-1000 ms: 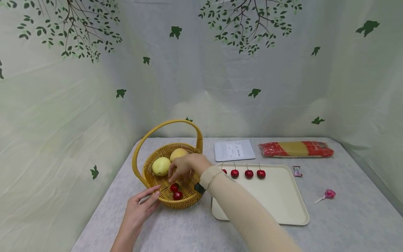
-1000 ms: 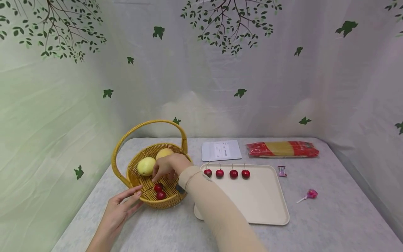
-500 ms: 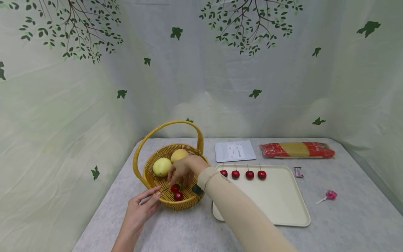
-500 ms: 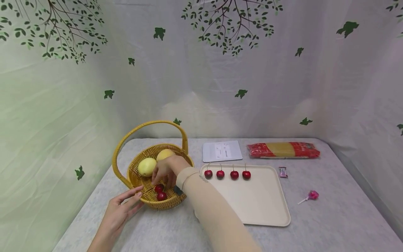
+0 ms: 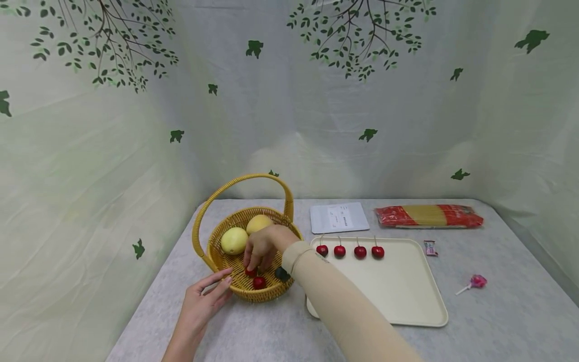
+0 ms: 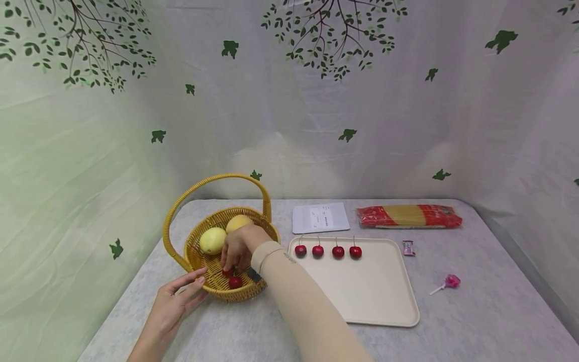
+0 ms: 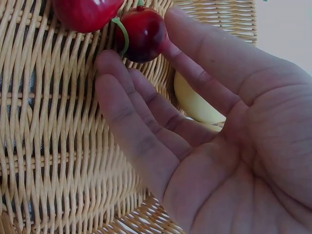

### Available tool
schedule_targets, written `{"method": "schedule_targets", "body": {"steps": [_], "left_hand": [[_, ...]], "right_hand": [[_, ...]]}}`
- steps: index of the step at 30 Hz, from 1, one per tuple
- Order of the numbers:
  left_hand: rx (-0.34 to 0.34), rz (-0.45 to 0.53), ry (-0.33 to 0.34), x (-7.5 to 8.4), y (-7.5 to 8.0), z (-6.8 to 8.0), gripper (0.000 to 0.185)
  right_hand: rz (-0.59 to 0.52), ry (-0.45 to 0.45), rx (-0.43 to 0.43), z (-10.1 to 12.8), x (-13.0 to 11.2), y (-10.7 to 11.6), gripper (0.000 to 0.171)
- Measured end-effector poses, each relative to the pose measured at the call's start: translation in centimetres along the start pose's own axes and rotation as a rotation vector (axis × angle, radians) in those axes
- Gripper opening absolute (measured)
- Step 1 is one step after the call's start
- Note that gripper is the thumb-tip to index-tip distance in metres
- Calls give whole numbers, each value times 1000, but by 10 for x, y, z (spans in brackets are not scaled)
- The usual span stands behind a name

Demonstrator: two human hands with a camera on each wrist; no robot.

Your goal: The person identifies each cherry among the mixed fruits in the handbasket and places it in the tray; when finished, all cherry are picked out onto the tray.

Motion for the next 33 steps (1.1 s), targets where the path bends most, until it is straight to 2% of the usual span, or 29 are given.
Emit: {"method": "schedule_targets", "body": {"steps": [9,17,25,33], "left_hand": [[-6,-15,-19,2,-1,0,45],[-5,-2,-15,2,-1,0,45],[1,8,-21,3,-1,1,45],[-1,-3,-14,2,-1,2,47]], "right_hand": [[53,3,22,1,-1,2,18],[66,-14,19,-1,2,1,20],[103,-74,40,2,1,0,20],[204,-90,74,3,0,3,16]]}}
Point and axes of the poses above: each hand's wrist, its own z-axis away from the middle knuckle, its own y-axis out of the back of the hand, x = y × z, the point moved 8 cm from there along -z, towards the middle knuckle, and after that the axes turned 3 degrees about -x, right-handed, at the moved point
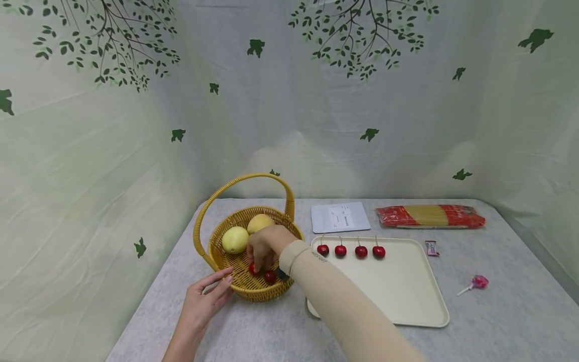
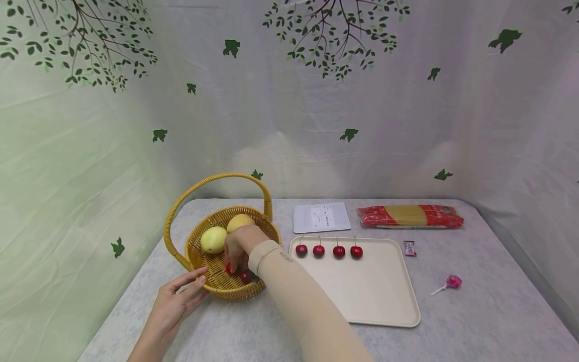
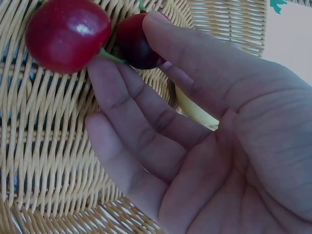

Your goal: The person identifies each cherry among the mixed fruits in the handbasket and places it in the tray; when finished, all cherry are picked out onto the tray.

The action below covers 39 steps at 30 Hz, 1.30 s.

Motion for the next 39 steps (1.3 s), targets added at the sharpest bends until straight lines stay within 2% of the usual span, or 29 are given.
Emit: {"method": "schedule_targets", "body": {"steps": [12,17,23,31,36,39], "left_hand": [[3,-8,2,-1,-1,0,43],[0,-4,7,-2,0,-1,44],[-5,-14,9,-3,-1,-1,45],[1,-7,19,-5,-1,-3,46],[7,-14,20,-3,-2,-2,45],[14,-15,23,-2,-1,-1,44]], "right_hand": [[52,1,106,5,7,18,12],[68,56,132,13,4,24,10],[10,131,132,21,2,29,8],[-55,215,146,30,12,40,27],[-26,244,162,38,22,48,30],[-49,260,168,45,27,53,32]]}}
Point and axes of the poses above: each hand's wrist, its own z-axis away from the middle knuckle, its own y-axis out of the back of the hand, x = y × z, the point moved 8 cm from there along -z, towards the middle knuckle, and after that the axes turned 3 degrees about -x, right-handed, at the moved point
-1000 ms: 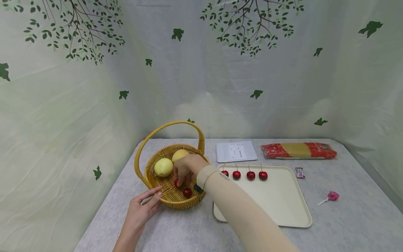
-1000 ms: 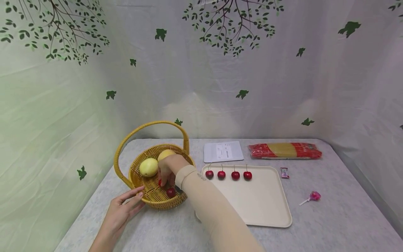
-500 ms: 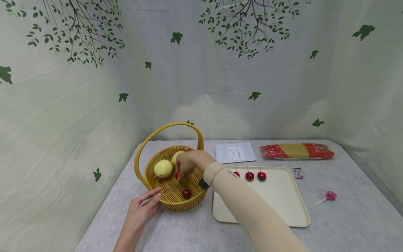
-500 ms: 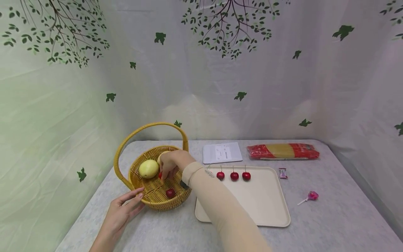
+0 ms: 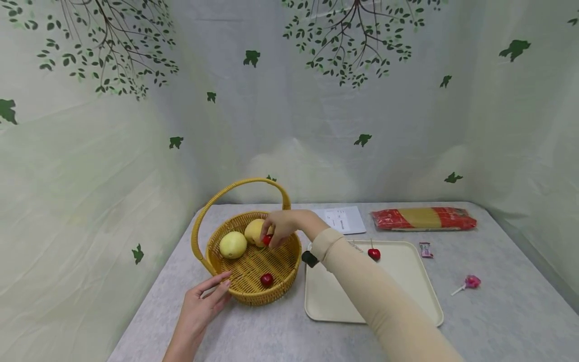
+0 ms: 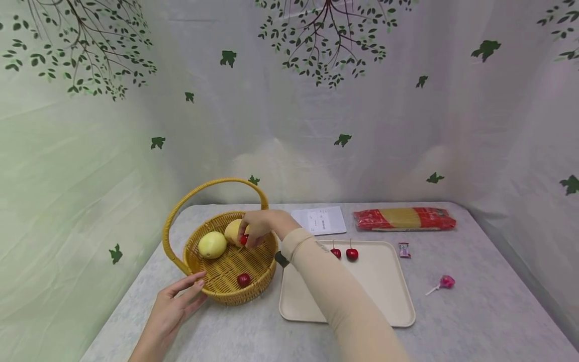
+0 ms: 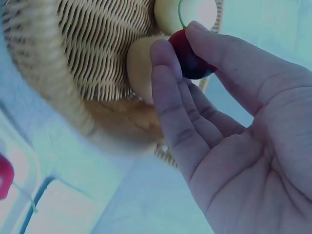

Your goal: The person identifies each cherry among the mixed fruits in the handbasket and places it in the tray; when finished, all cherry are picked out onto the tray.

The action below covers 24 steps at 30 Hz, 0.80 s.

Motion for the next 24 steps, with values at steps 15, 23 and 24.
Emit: {"method": "schedule_targets", "body": {"steps": [15,23,24], "left_hand": [[-4,11,-14,0,0,-1,48],[-7,10,-15,0,-1,-2,47],[-9,8,-17,0,-1,-2,48]], "right_hand": [[-60,64,43,34,17,27,28],[3,88,74,62,21,39,26],[4,87,74,65,23,40,27]]}}
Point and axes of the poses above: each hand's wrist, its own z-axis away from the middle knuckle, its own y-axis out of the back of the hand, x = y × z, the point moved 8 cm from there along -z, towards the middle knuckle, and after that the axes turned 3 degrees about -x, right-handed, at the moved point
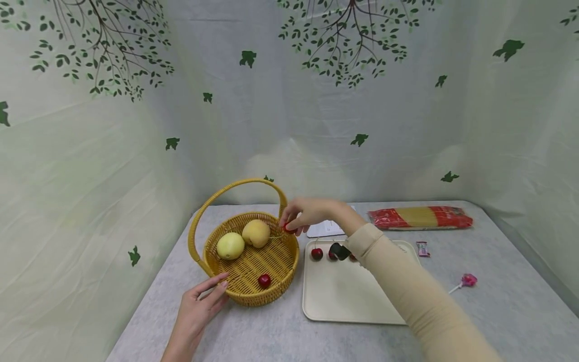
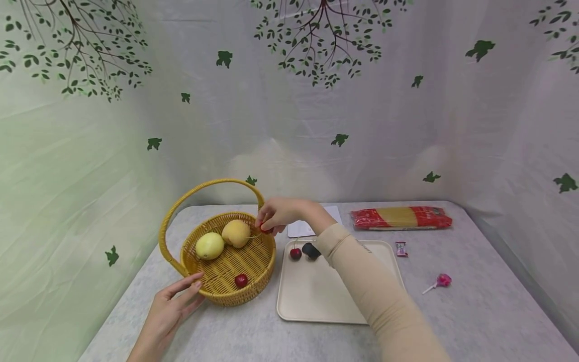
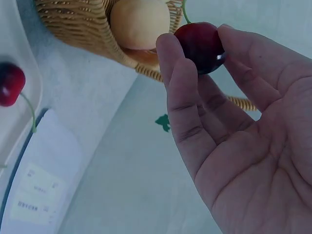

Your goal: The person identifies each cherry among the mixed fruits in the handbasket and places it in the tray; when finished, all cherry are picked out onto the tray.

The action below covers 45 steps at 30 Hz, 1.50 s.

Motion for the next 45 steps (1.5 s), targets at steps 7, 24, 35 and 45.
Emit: {"method": "schedule_targets", "body": {"steps": [7,24,35,45], "left_hand": [[-2,-5,14,-2,2,0,48],[2,-4,10,-2,3,-1,46],[-4,0,10,-2,2,-1,44],[-12,1,13,-1,1,-1,46]], "right_hand": [[17,-5,29,24,15,7,26],[-80,-98,168,90,64,12,40],[-6,-157,228,116,99,12,30],[-49,-217,297,142,126,8,33]]}}
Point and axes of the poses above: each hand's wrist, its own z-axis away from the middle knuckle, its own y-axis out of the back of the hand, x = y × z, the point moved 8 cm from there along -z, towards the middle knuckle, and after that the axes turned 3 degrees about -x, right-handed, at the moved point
